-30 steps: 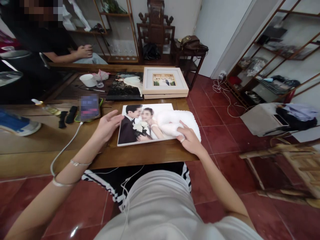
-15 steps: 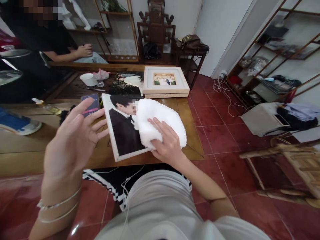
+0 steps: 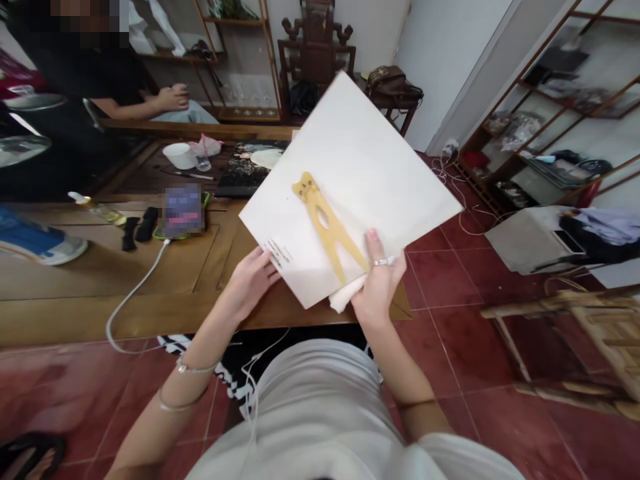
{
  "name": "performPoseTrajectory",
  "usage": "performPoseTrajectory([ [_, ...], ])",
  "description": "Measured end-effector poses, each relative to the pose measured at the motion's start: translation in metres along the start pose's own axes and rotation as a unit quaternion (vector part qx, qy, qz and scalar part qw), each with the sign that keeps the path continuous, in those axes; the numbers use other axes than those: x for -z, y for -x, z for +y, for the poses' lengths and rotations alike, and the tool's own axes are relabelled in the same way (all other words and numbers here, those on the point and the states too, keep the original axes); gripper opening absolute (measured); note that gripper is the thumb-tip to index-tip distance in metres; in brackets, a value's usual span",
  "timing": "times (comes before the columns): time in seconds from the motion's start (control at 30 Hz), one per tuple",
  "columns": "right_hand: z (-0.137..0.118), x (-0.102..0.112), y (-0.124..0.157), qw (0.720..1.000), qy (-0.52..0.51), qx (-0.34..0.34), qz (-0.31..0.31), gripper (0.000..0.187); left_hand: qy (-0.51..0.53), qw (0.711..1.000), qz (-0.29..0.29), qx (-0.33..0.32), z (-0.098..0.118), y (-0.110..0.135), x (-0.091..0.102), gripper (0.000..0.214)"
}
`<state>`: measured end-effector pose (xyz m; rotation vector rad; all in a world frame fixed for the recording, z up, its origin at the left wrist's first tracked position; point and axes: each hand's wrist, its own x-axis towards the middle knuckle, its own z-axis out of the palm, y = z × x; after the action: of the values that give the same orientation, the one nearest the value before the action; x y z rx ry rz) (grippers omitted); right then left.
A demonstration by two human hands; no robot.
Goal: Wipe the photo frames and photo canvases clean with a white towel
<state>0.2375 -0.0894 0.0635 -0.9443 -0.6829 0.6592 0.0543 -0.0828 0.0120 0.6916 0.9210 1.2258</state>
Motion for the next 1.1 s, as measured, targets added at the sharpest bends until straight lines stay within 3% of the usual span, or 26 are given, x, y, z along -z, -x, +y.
performPoseTrajectory([
  [0.07,0.003,0.002,0.003,0.998,-0.025,-0.059,-0.008,0.036,0.031,1.000,0.000,-0.002,-0.006,0.003,-0.008,0.043],
  [0.23,0.013,0.019,0.006,0.986,-0.028,-0.166,-0.021,0.035,0.032,0.992,0.080,-0.093,-0.008,0.005,-0.014,0.041],
  [0.37,0.015,0.032,0.007,0.978,-0.023,-0.207,-0.011,0.045,0.009,0.988,0.104,-0.113,0.009,0.006,-0.010,0.035],
  [0.47,0.012,0.038,0.004,0.982,-0.009,-0.188,-0.005,0.048,0.007,0.986,0.133,-0.102,0.024,0.003,-0.007,0.027],
  [0.57,0.006,0.046,-0.008,0.995,0.020,-0.095,0.018,0.052,0.006,0.986,0.159,-0.049,0.035,-0.002,0.001,0.019],
  [0.67,0.000,0.063,-0.029,0.987,0.069,0.106,0.096,0.066,0.003,0.985,0.172,-0.014,0.042,-0.008,0.013,0.017],
  [0.73,-0.003,0.081,-0.043,0.933,0.159,0.274,0.168,0.073,-0.004,0.986,0.168,-0.020,0.046,-0.012,0.021,0.017],
  [0.8,-0.005,0.098,-0.055,0.855,0.287,0.392,0.181,0.061,-0.015,0.988,0.157,-0.005,0.049,-0.017,0.027,0.018],
  [0.87,-0.008,0.109,-0.062,0.801,0.405,0.435,0.063,0.038,-0.024,0.987,0.154,0.032,0.051,-0.022,0.030,0.021],
  [0.97,-0.009,0.105,-0.065,0.750,0.449,0.434,-0.219,0.009,-0.032,0.983,0.165,0.076,0.053,-0.027,0.031,0.023],
  [1.03,-0.005,0.095,-0.065,0.713,0.428,0.436,-0.345,0.023,-0.037,0.981,0.169,0.093,0.053,-0.029,0.031,0.024],
  [1.1,0.003,0.083,-0.063,0.679,0.419,0.439,-0.413,0.033,-0.041,0.979,0.169,0.106,0.053,-0.032,0.032,0.024],
])
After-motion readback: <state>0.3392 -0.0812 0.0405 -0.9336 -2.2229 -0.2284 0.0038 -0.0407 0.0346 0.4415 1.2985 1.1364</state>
